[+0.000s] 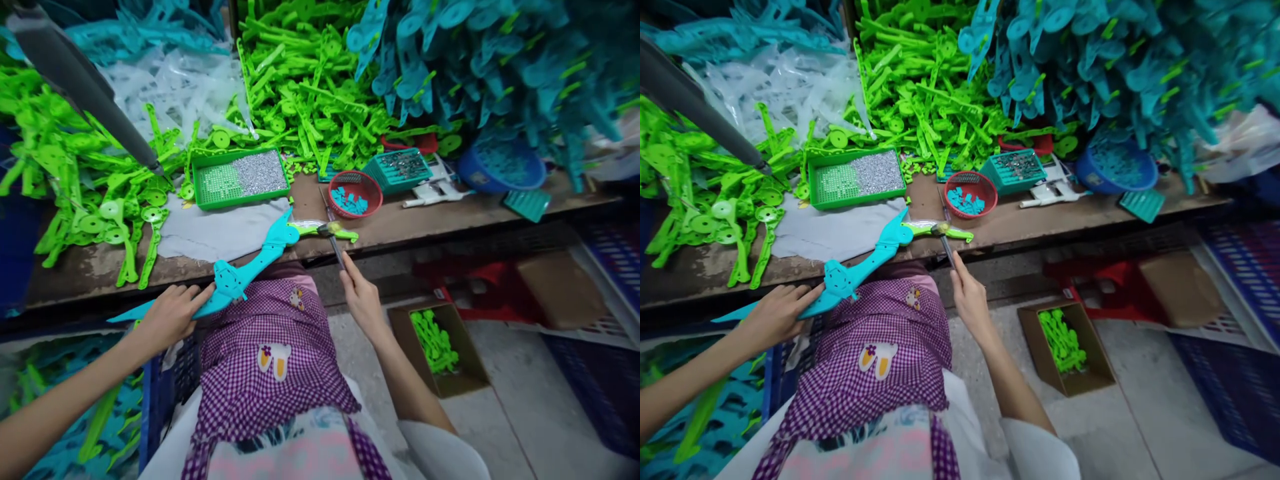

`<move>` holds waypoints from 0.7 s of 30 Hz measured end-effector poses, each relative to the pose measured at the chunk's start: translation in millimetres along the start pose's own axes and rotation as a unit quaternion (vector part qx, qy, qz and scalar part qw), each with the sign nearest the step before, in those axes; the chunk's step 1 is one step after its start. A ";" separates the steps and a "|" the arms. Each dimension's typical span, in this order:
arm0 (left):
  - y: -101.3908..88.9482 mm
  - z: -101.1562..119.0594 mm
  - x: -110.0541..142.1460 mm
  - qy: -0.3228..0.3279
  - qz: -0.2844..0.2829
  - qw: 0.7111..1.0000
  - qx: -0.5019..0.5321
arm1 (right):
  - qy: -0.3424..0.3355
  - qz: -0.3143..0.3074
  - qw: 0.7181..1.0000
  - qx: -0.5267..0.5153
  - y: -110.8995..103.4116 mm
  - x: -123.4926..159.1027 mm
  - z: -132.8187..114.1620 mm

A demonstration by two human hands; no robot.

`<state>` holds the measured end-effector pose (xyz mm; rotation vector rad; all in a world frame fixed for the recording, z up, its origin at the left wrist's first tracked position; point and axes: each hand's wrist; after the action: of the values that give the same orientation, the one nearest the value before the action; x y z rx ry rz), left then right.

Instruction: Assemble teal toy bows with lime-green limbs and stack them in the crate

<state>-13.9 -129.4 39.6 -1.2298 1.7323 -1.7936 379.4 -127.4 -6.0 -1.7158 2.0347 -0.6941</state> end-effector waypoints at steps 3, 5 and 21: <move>-8.8 -11.2 -1.8 -0.006 0.001 0.998 0.064 | 0.051 0.066 0.982 -0.167 -11.0 -0.1 -12.2; -18.4 -23.5 -3.4 -0.002 -0.012 0.993 0.119 | 0.082 0.097 0.952 -0.280 -17.2 -1.7 -20.2; -56.0 -68.4 -13.8 0.004 -0.092 0.952 0.291 | 0.165 0.160 0.921 -0.315 -25.3 -5.2 19.6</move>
<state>-41.9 -66.0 96.3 -1.1406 0.9872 -2.1952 411.8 -127.9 -6.7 -1.5646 2.9306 -0.2331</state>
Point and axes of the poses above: each hand's wrist, its own x-axis away from the middle knuckle, its own y-axis out of the palm, z = x × y, and after that the axes turned 7 degrees about -x, right-handed
